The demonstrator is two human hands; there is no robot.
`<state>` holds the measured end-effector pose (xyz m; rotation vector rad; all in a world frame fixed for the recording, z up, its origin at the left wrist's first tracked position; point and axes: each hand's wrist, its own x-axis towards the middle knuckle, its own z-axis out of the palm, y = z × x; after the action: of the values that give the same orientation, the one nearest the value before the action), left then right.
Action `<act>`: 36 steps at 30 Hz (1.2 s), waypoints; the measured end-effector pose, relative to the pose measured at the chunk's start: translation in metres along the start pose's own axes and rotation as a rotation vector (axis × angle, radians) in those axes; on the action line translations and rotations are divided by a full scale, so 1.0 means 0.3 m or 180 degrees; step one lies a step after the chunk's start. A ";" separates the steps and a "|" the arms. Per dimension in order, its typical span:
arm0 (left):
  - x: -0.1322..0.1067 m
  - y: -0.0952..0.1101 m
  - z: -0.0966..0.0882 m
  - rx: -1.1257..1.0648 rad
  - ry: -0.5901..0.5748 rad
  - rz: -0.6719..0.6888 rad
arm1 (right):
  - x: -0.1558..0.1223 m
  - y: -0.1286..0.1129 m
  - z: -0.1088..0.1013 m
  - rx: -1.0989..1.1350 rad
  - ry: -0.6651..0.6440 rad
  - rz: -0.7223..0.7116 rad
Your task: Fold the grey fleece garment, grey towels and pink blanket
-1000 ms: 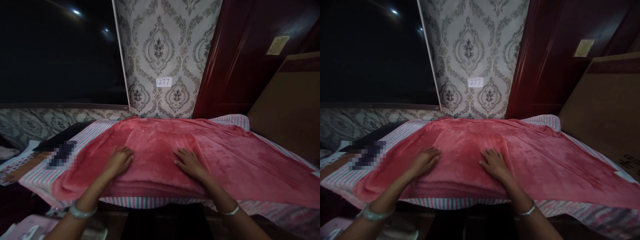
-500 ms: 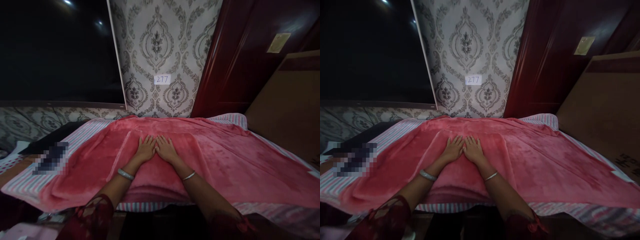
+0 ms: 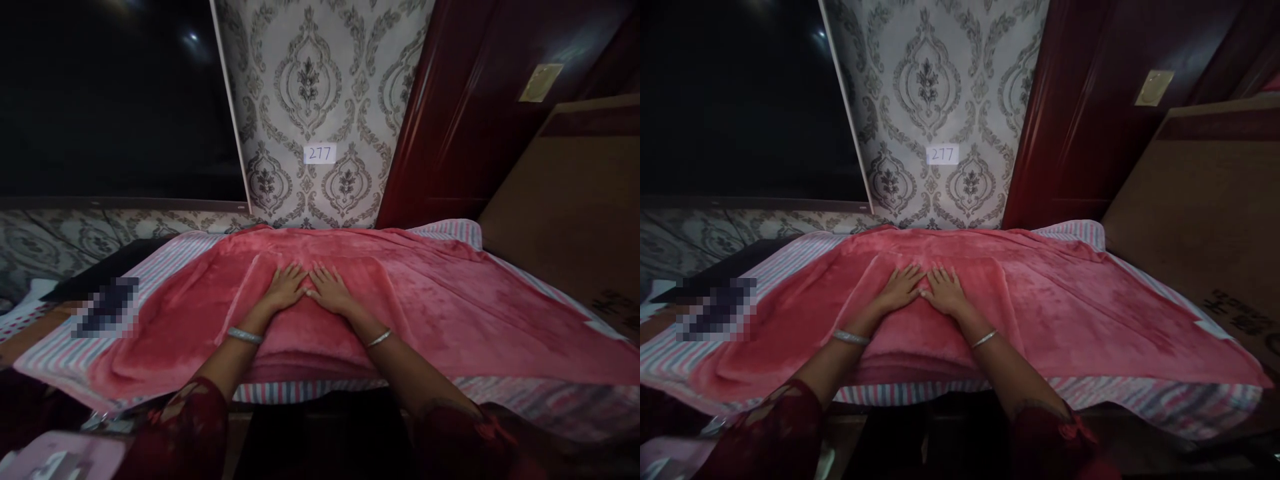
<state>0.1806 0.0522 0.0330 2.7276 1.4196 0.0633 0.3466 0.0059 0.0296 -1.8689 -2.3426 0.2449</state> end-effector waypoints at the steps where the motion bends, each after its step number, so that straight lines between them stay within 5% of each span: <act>1: -0.030 0.002 0.003 -0.0064 -0.0006 0.0050 | -0.034 0.000 -0.004 0.0066 -0.0047 -0.0061; 9: -0.428 0.070 0.105 -0.0207 0.0617 0.0768 | -0.397 -0.017 0.042 0.0405 -0.0054 -0.0670; 13: -0.543 0.069 0.142 0.0182 0.1071 0.0922 | -0.521 -0.020 0.092 0.0290 0.0286 -0.0767; 20: -0.575 0.046 0.203 0.0510 0.1827 0.0859 | -0.582 0.003 0.147 0.0025 0.0819 -0.0790; 30: -0.643 -0.118 0.196 0.0475 0.2119 0.0260 | -0.666 0.156 0.231 -0.0371 0.1619 -0.0260; 36: -0.655 -0.160 0.211 0.0164 0.2141 -0.0075 | -0.692 0.188 0.274 -0.0230 0.2024 -0.0002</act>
<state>0.0329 -0.0837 -0.0349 2.8587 1.5833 1.0390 0.4296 -0.1878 -0.0636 -1.6482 -1.9256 -0.3859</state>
